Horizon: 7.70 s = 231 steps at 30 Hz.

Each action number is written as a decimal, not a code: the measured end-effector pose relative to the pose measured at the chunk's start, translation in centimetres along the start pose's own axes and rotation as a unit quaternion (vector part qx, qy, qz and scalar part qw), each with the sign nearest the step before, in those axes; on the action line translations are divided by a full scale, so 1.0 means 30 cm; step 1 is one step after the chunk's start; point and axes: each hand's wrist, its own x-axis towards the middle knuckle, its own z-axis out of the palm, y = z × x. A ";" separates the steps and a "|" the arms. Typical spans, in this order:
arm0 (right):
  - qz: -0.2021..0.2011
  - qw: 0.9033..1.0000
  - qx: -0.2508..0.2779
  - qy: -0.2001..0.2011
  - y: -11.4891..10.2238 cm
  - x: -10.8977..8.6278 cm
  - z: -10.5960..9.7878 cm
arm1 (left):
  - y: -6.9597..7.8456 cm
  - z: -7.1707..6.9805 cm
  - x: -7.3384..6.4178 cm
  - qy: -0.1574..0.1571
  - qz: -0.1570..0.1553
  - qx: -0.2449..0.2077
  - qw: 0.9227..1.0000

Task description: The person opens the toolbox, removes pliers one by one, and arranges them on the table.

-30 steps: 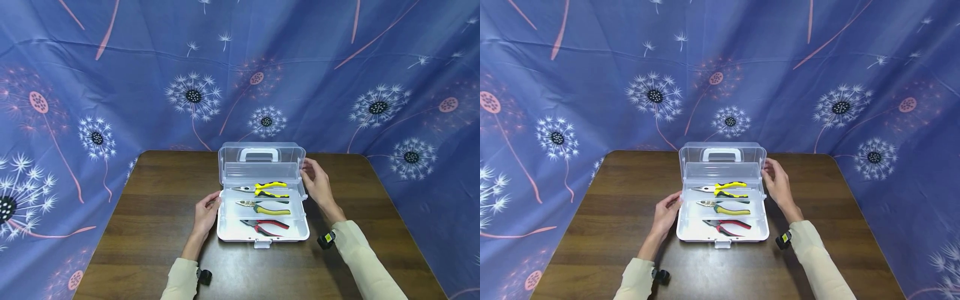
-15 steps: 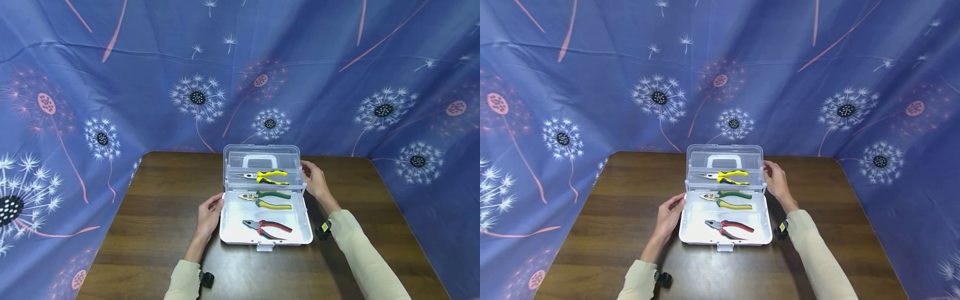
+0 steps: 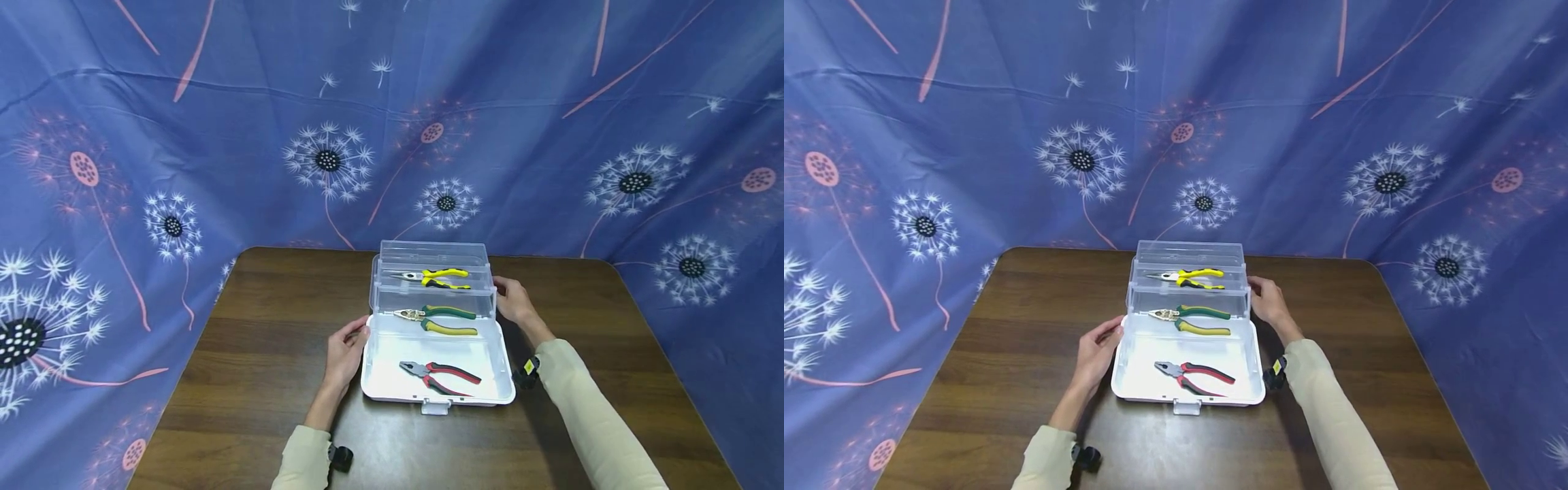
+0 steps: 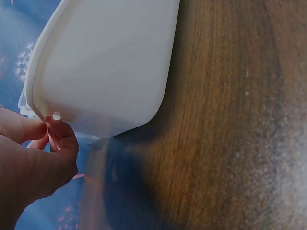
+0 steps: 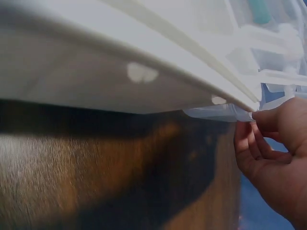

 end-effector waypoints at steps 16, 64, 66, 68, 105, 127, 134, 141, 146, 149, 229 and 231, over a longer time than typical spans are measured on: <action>0.048 0.996 0.080 -0.010 -0.071 -0.021 -0.062 | 0.008 0.000 -0.005 0.000 -0.020 0.003 1.000; -0.202 0.956 -0.156 -0.147 -0.442 0.059 0.022 | -0.005 -0.007 0.002 -0.011 -0.017 -0.007 1.000; -0.198 0.953 -0.173 -0.153 -0.459 0.066 0.019 | -0.003 -0.007 0.001 -0.011 -0.018 -0.007 1.000; -0.195 0.951 -0.184 -0.156 -0.471 0.069 0.017 | -0.003 -0.006 0.001 -0.010 -0.017 -0.010 1.000; -0.143 0.990 0.005 0.003 -0.392 -0.015 -0.133 | -0.004 -0.010 -0.005 -0.015 -0.022 -0.011 1.000; 0.074 0.964 0.232 0.104 -0.165 -0.166 -0.235 | -0.013 -0.005 0.004 -0.005 -0.031 -0.002 1.000; 0.103 0.945 0.287 0.122 -0.048 -0.243 -0.201 | -0.014 -0.003 0.003 -0.007 -0.032 -0.008 0.999; 0.133 0.927 0.323 0.134 0.045 -0.319 -0.117 | -0.011 -0.003 0.000 -0.005 -0.032 -0.005 0.999; 0.172 0.930 0.301 0.125 0.088 -0.353 -0.055 | -0.009 -0.013 -0.010 -0.001 -0.024 -0.004 1.000; 0.192 0.937 0.268 0.114 0.110 -0.365 -0.027 | -0.007 -0.021 -0.015 0.003 -0.021 -0.008 1.000; -0.146 0.979 -0.036 -0.134 -0.343 -0.193 0.095 | -0.003 -0.005 -0.010 0.000 -0.028 -0.021 0.999; -0.157 0.977 -0.046 -0.138 -0.353 -0.194 0.094 | -0.006 -0.005 -0.008 0.002 -0.026 -0.023 0.999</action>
